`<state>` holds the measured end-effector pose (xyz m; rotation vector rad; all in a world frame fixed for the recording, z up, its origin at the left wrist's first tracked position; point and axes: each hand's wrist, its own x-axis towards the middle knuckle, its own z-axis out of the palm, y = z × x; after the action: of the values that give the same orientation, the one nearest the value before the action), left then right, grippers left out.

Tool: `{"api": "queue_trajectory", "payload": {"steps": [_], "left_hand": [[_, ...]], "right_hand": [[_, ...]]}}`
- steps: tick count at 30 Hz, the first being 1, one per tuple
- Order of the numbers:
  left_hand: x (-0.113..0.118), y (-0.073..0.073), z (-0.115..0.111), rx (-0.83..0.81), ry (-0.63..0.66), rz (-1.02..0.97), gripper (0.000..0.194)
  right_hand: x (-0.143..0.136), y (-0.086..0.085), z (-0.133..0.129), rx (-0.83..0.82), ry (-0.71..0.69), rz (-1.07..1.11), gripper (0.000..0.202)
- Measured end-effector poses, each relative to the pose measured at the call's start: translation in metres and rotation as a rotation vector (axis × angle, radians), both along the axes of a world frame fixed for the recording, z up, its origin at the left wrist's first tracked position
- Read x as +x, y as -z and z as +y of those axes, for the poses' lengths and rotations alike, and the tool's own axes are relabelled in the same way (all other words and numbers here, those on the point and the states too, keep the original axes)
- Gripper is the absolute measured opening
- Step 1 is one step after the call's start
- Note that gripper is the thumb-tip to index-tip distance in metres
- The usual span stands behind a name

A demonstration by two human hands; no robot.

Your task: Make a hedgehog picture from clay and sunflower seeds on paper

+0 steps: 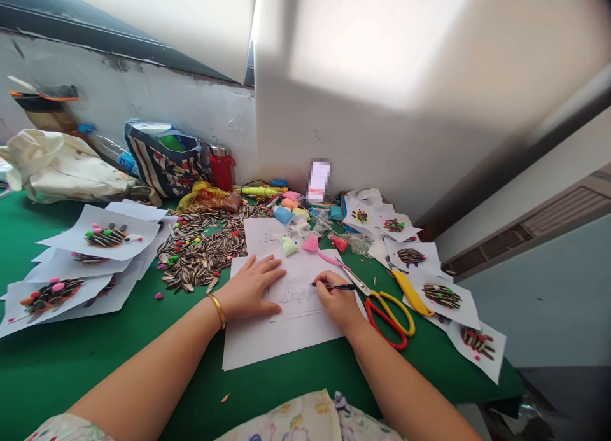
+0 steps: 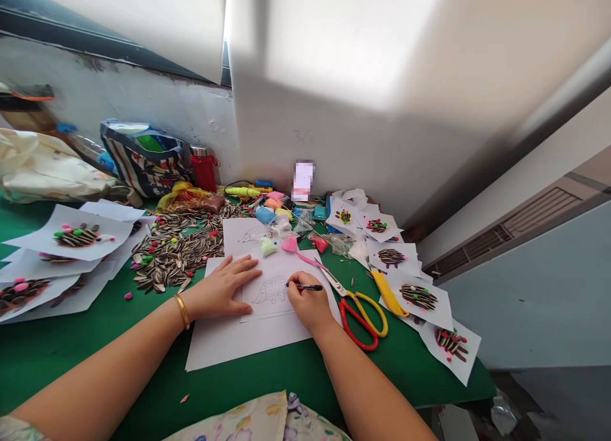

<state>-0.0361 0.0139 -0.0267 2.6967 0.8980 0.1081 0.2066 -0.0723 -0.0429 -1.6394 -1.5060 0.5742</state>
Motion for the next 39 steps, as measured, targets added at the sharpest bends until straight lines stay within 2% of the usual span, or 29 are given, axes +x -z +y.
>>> {"api": "queue_trajectory", "payload": {"steps": [39], "left_hand": [[-0.0007,0.0002,0.0002,-0.005,0.003,-0.009,0.085]], "right_hand": [[0.0006,-0.0039,-0.0033,-0.015,0.022,0.021,0.014]]}}
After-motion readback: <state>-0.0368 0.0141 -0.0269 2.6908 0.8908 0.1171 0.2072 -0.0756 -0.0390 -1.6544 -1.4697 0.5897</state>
